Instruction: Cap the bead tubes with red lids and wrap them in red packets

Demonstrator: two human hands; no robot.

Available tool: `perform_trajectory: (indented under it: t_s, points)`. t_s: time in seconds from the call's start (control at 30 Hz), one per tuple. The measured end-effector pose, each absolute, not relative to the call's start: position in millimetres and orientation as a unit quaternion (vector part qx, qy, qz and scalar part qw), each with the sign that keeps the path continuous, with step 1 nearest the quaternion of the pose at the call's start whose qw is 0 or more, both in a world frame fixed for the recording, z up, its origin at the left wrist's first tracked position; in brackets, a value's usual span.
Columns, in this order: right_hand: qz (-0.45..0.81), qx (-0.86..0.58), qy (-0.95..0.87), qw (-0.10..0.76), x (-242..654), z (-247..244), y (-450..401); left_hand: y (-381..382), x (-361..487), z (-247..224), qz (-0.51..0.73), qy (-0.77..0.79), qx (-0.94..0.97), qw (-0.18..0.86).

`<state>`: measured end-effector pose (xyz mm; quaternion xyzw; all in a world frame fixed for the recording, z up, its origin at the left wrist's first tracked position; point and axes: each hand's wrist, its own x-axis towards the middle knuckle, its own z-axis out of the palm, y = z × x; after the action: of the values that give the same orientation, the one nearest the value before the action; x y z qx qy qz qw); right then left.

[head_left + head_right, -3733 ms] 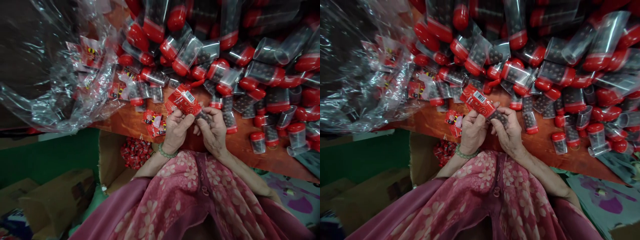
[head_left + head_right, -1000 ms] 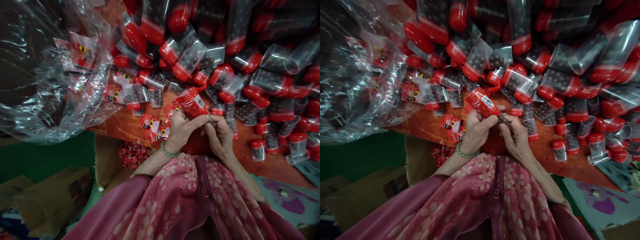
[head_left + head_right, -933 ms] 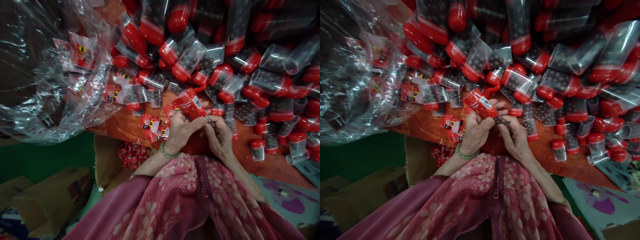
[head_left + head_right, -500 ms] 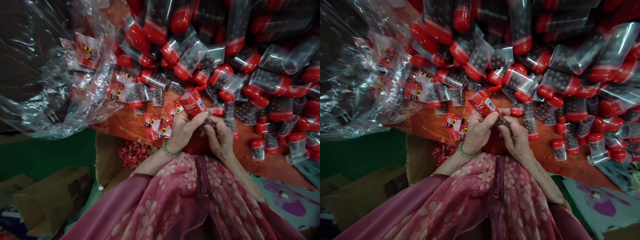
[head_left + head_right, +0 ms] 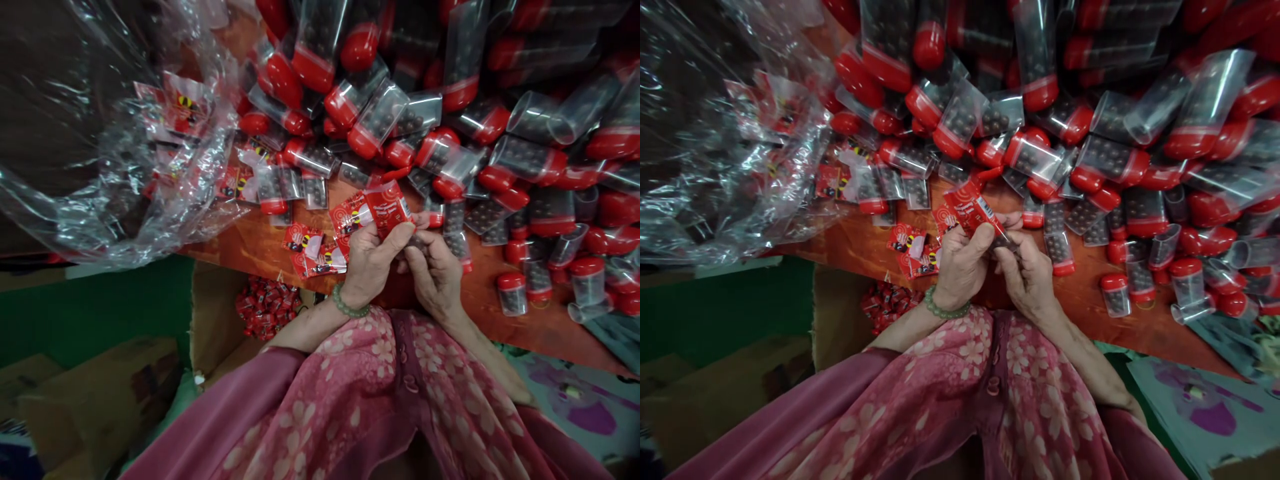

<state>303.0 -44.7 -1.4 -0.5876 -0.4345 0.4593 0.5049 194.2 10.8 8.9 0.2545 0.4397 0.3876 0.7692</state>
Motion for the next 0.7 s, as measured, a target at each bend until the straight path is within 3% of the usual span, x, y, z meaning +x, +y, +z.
perform_trajectory:
  t_s: [0.2, 0.5, 0.7]
  points:
    - [0.539, -0.549, -0.387, 0.509, 303, 4, -37, 14, 187, 10, 0.396, 0.422, 0.248, 0.777]
    - [0.402, -0.620, -0.482, 0.471, 305, -5, -44, 16, 182, 5, 0.394, 0.436, 0.241, 0.772]
    - [0.461, -0.584, -0.466, 0.479, 306, 0, -40, 18, 182, 9, 0.388, 0.428, 0.233, 0.783]
